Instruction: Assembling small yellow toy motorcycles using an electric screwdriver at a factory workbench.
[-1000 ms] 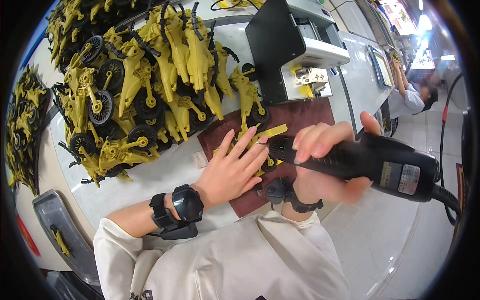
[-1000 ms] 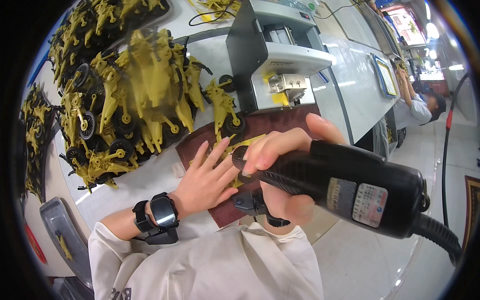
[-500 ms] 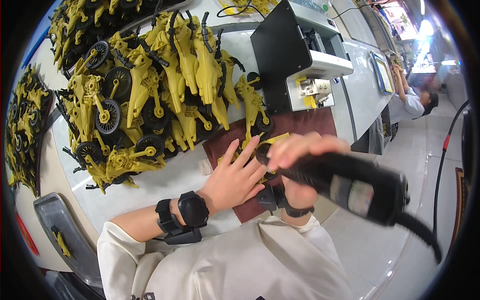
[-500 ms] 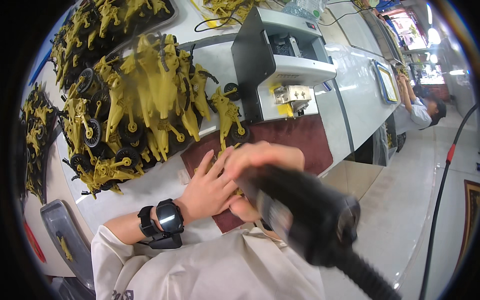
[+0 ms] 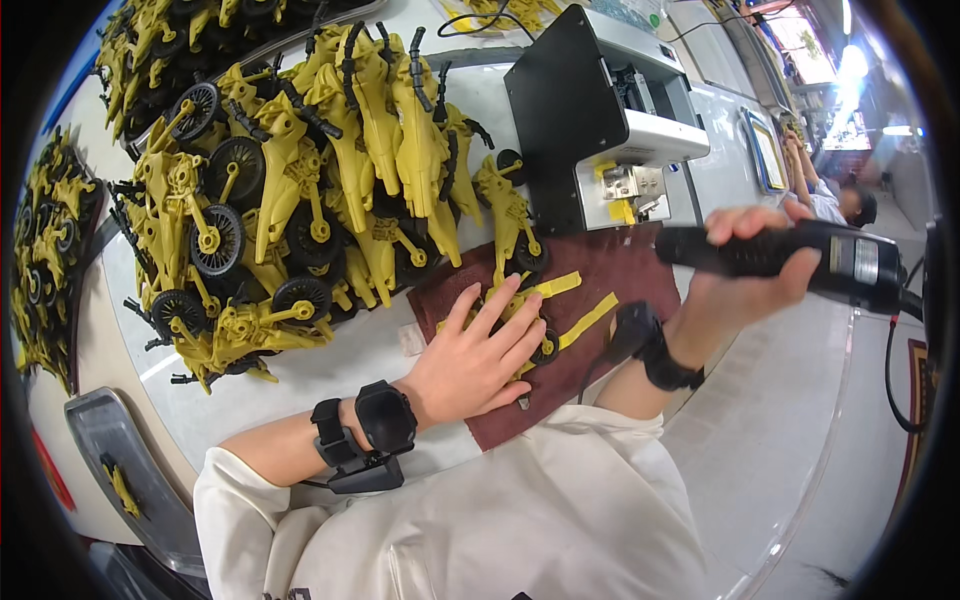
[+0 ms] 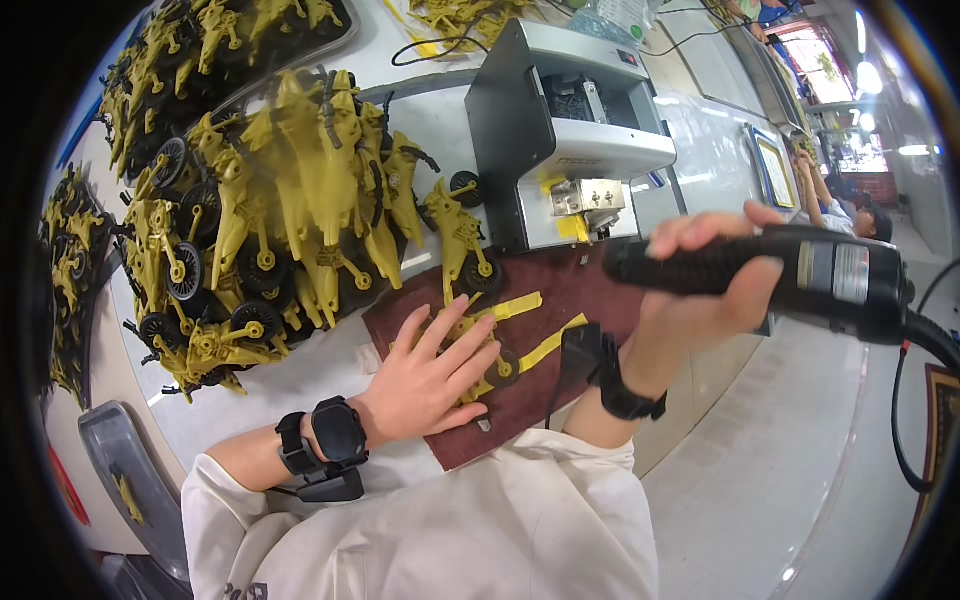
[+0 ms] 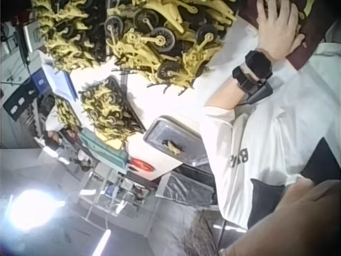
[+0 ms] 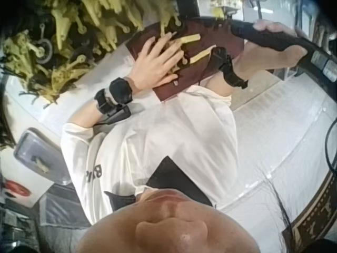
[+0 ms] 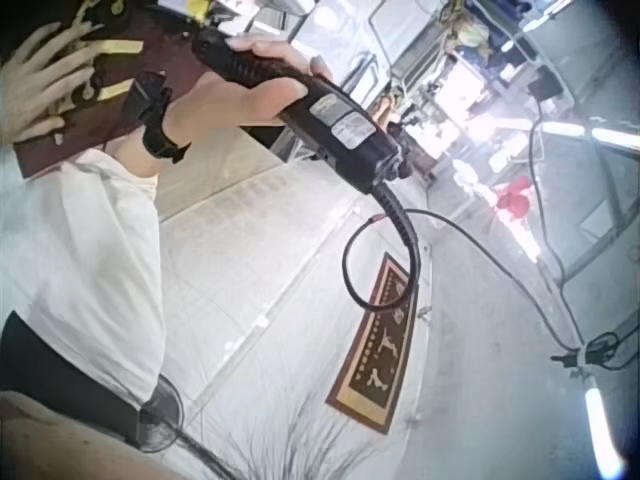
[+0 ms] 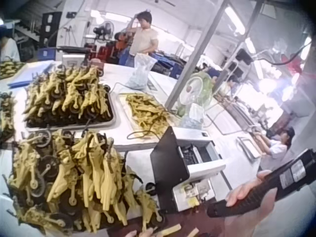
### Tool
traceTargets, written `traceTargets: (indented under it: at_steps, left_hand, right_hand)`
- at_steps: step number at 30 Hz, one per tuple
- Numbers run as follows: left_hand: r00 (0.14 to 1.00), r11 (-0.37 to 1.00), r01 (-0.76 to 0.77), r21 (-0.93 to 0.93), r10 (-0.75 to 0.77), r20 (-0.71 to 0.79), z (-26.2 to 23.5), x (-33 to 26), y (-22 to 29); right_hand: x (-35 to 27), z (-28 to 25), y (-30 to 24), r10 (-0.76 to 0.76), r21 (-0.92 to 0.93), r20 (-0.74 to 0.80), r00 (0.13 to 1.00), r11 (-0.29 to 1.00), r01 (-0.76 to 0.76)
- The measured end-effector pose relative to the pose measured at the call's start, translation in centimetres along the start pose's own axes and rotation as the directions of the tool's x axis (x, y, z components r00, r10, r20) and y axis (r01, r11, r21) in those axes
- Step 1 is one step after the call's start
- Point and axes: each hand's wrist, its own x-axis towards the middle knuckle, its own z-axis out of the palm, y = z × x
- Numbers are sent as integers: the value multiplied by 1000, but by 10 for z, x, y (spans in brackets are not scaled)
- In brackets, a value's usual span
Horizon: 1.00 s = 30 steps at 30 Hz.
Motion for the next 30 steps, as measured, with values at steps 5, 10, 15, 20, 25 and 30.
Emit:
traceTargets:
  at_steps: [5, 10, 15, 20, 25, 30]
  left_hand:
    - [1000, 998, -11, -60, 12, 11, -4, 10, -4]
    - [996, 987, 15, -163, -28, -83, -3, 17, -11]
    - [996, 986, 35, -164, -48, -76, -2, 17, -10]
    - [997, 989, 56, -137, -63, -43, -3, 15, -10]
    - [998, 982, 41, -186, -49, -36, -5, 17, -11]
    - [999, 978, 25, -205, -33, -33, -5, 18, -11]
  right_hand:
    - [-49, 2, -14, -41, 296, 253, 967, 954, -38]
    - [-63, 16, 6, -33, 294, 329, 944, 953, -69]
    - [-59, 19, 6, -61, 356, 331, 942, 932, -65]
    - [-58, 25, 10, -49, 245, 311, 949, 969, -31]
    - [-59, 26, 8, -22, 268, 302, 953, 961, -62]
    - [-60, 25, 7, -10, 237, 299, 954, 969, -65]
